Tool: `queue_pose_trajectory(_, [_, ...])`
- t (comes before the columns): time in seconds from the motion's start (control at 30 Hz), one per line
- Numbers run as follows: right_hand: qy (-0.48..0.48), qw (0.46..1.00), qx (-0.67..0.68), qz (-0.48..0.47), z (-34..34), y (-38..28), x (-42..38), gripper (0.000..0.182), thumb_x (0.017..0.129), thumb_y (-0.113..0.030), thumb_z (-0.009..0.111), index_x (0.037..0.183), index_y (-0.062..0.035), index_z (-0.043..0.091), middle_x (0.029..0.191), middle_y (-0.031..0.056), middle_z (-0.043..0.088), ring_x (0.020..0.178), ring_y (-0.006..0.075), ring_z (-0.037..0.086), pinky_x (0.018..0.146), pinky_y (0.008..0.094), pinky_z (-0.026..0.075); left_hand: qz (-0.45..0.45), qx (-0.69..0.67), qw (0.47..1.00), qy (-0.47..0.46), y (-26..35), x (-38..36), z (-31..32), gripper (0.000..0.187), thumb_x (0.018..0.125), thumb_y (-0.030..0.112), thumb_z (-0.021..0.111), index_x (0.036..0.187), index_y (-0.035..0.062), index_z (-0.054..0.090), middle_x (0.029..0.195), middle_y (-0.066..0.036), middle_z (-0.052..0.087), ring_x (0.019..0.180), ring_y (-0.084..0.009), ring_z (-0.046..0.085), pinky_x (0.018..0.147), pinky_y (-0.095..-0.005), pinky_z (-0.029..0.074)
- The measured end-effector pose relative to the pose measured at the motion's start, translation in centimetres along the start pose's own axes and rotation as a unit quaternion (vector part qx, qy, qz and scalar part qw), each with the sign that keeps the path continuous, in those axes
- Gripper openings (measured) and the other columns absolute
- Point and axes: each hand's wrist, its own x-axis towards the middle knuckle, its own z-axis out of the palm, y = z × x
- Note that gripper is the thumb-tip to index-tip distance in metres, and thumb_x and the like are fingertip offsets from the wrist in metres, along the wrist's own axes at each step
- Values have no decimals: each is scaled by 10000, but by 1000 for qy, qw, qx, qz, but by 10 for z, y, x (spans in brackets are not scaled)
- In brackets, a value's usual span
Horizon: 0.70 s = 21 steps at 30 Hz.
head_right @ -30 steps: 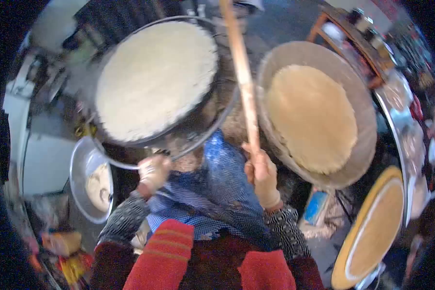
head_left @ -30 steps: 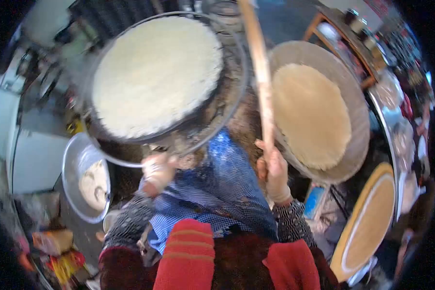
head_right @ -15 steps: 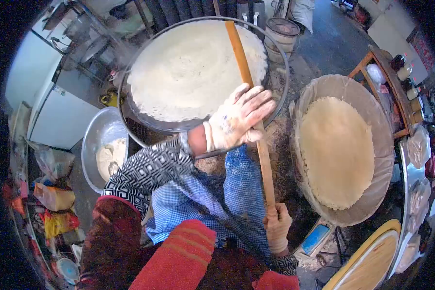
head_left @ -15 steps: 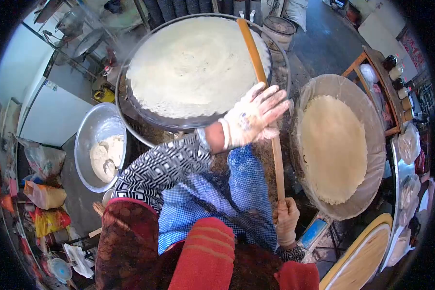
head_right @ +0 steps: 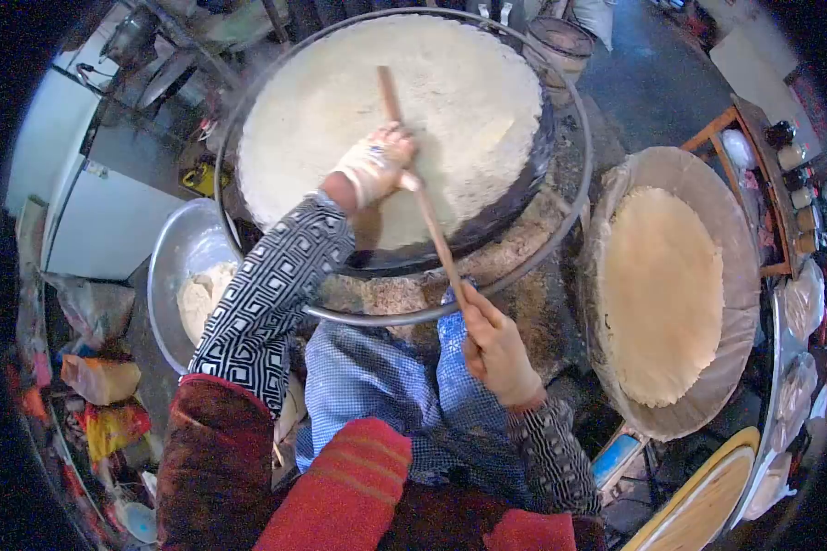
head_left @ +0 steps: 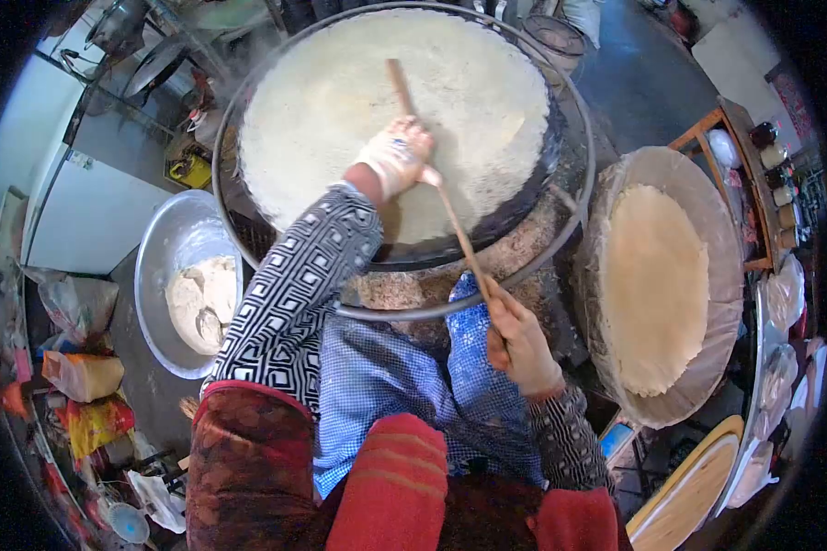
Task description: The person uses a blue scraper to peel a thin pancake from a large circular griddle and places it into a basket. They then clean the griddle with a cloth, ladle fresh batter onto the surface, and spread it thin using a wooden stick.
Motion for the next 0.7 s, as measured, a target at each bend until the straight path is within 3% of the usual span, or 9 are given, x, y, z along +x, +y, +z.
queue_pose_trajectory(0.23, [-112,985,-132,-12,83,25,76,430,965,-164,558,1371,-44,484,688,1,531,490,61,452,418,227,381,-162,-24,986,35,-96,-173,-6,676,777,385,672,1238,-72,482,1306,-260,490,1300,-397,400,1108,-441,308])
queue_pose_trajectory(0.3, [-87,913,-312,-249,84,66,76,392,934,-150,600,1314,-66,550,860,90,672,655,124,619,585,265,517,-163,22,984,74,-93,-226,14,738,770,369,687,1297,-78,430,1326,-287,456,1284,-441,398,1100,-494,299])
queue_pose_trajectory(0.33, [-48,889,-313,-332,79,86,69,398,905,-211,627,1288,-117,571,1035,182,667,844,245,704,673,319,537,-158,32,983,92,-79,-238,20,768,770,382,685,1318,-81,411,1334,-300,441,1286,-455,390,1099,-516,288])
queue_pose_trajectory(0.37, [-26,899,-334,-281,70,85,42,402,895,-191,638,1285,-116,574,1046,174,670,880,251,700,695,314,539,-156,38,981,105,-63,-245,24,798,770,394,683,1338,-85,393,1342,-314,427,1288,-469,382,1097,-537,277])
queue_pose_trajectory(0.47, [105,874,-359,-311,24,91,-28,434,877,-127,658,1299,-97,560,1082,175,675,878,236,707,698,320,546,-69,-32,978,196,17,-152,-19,898,812,641,516,1314,-97,420,1300,-314,472,1296,-458,390,1085,-525,303])
queue_pose_trajectory(0.53, [214,912,-279,-211,6,87,-66,423,956,-157,585,1370,-110,511,657,-24,542,476,72,490,438,242,422,112,-133,958,230,51,-67,-29,980,818,736,398,1327,-101,392,1321,-307,455,1306,-441,378,1118,-493,274])
queue_pose_trajectory(0.6, [265,938,-169,-145,0,72,-77,434,972,-190,560,1391,-107,482,619,-31,496,453,67,452,416,240,387,190,-145,938,249,95,13,-20,995,788,725,444,1336,-105,392,1357,-305,431,1332,-422,355,1142,-470,241])
queue_pose_trajectory(0.67, [266,963,11,-43,-1,57,-76,473,1009,-277,479,1432,-78,406,555,-42,388,398,54,336,370,225,288,165,-69,983,-42,137,68,-10,976,747,652,586,1384,-58,380,1440,-296,354,1386,-385,299,1156,-425,222])
queue_pose_trajectory(0.7, [273,961,7,-45,-4,47,-72,473,1009,-277,479,1432,-78,406,555,-42,388,398,54,336,370,225,288,165,-51,984,-50,137,80,-12,931,719,623,641,1338,-43,444,1449,-267,366,1390,-376,300,1157,-409,226])
